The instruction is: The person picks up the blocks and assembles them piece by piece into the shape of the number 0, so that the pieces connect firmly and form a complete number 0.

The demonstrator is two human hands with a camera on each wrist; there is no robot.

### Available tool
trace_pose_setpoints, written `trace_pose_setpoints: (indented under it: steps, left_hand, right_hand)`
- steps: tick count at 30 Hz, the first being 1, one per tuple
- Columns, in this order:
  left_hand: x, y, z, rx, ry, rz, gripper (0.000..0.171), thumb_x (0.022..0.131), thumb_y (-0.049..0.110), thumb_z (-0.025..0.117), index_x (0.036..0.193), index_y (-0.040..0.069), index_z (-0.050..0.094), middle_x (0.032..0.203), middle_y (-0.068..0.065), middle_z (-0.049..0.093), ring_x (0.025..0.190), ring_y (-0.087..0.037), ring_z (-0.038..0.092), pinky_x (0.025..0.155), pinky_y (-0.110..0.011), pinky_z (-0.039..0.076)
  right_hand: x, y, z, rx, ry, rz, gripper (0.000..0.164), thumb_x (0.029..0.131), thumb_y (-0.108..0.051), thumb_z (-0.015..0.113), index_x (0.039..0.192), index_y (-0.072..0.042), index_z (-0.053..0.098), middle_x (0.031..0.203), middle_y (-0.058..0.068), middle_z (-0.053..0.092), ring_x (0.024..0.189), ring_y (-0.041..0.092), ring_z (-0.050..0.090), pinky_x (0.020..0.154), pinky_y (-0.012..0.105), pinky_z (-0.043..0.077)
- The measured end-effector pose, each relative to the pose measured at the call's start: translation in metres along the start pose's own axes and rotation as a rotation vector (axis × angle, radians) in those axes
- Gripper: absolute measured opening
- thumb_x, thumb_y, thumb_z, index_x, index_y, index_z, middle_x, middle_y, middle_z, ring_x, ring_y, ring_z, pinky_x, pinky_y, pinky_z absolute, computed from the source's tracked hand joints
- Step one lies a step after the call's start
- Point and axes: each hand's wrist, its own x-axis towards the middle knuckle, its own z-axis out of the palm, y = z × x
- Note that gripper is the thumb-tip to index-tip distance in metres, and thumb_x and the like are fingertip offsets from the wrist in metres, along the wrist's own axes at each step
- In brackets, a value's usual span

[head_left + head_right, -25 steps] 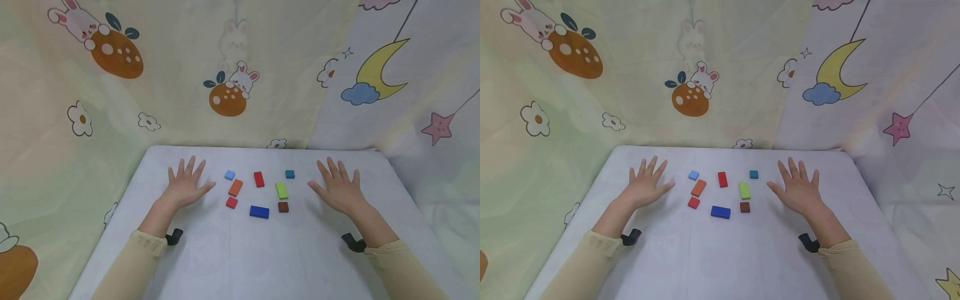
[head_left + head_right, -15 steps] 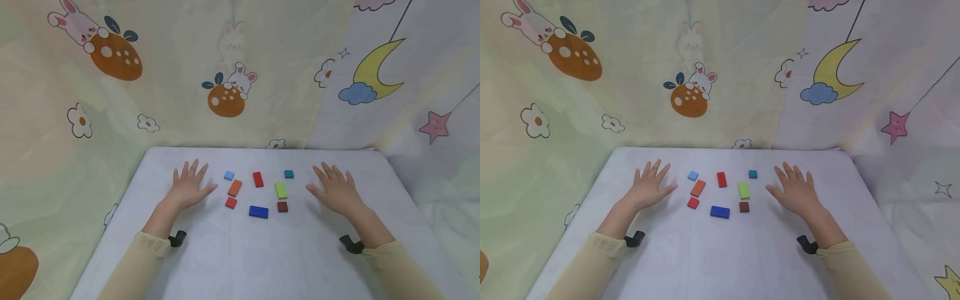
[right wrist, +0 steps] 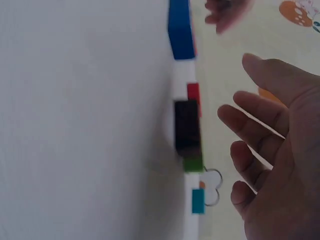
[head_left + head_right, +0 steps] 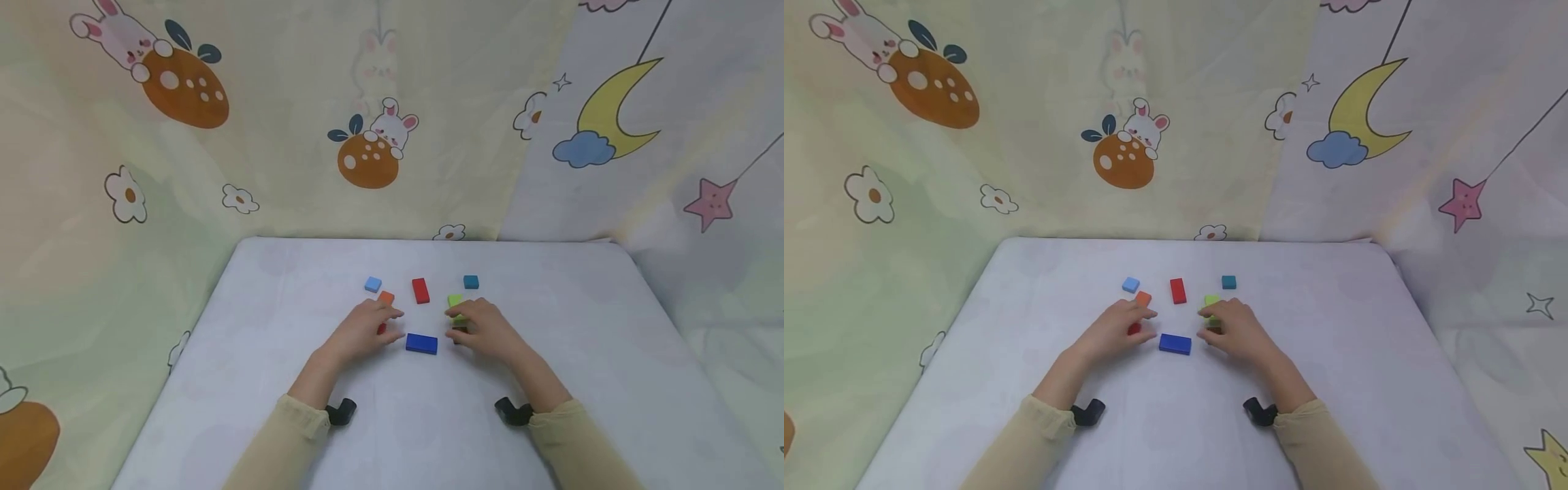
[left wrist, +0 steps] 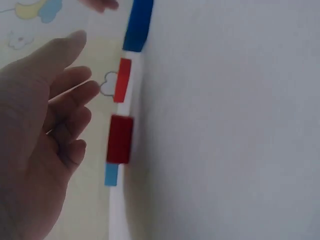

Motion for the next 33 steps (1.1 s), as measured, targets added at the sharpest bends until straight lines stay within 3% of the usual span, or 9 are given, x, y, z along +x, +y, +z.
trace_pose_setpoints:
  steps: [4,8,13,20,27,33]
  left_hand:
    - [0.004,0.005,0.012,0.013,-0.047,0.068,0.047,0.089,0.045,0.070,0.130,0.023,0.064,0.121,0.008,0.066,0.115,-0.012,0.058,0.102,-0.035,0.048]
    - [0.007,0.006,0.016,0.072,-0.079,0.112,0.044,0.089,0.046,0.070,0.128,0.025,0.066,0.117,0.010,0.066,0.110,-0.008,0.059,0.097,-0.029,0.050]
    - [0.009,0.008,0.016,0.138,-0.057,0.177,0.036,0.090,0.044,0.070,0.119,0.022,0.071,0.110,0.008,0.068,0.103,-0.008,0.061,0.092,-0.027,0.050]
    - [0.008,0.006,0.022,0.157,-0.035,0.172,0.035,0.090,0.045,0.070,0.116,0.023,0.072,0.106,0.009,0.068,0.098,-0.009,0.058,0.087,-0.026,0.048]
    - [0.001,0.009,0.026,0.062,-0.069,0.134,0.035,0.089,0.048,0.069,0.115,0.024,0.072,0.107,0.011,0.068,0.100,-0.008,0.057,0.088,-0.027,0.048]
    - [-0.006,0.010,0.027,0.039,-0.082,0.155,0.035,0.089,0.048,0.070,0.115,0.025,0.072,0.107,0.012,0.068,0.102,-0.007,0.059,0.092,-0.029,0.049]
  right_hand:
    - [0.006,-0.008,0.016,-0.082,-0.033,-0.071,0.040,0.083,-0.044,0.077,0.119,-0.026,0.069,0.109,-0.010,0.068,0.100,0.013,0.048,0.087,0.035,0.040]
    - [0.008,-0.014,0.021,-0.160,-0.029,-0.085,0.036,0.080,-0.047,0.079,0.112,-0.031,0.072,0.103,-0.015,0.068,0.096,0.010,0.046,0.084,0.033,0.037]
    - [0.009,-0.017,0.023,-0.179,-0.036,-0.113,0.026,0.082,-0.043,0.078,0.105,-0.030,0.074,0.098,-0.016,0.069,0.094,0.009,0.047,0.084,0.034,0.036]
    - [0.009,-0.022,0.027,-0.210,-0.051,-0.113,0.030,0.081,-0.046,0.078,0.105,-0.030,0.073,0.095,-0.017,0.069,0.093,0.007,0.047,0.084,0.031,0.035]
    - [0.002,-0.026,0.026,-0.231,-0.073,-0.115,0.030,0.080,-0.045,0.079,0.105,-0.029,0.073,0.094,-0.016,0.068,0.093,0.008,0.047,0.083,0.030,0.036]
    - [-0.005,-0.025,0.027,-0.215,-0.073,-0.175,0.029,0.081,-0.044,0.078,0.105,-0.029,0.072,0.094,-0.018,0.066,0.093,0.006,0.047,0.083,0.029,0.035]
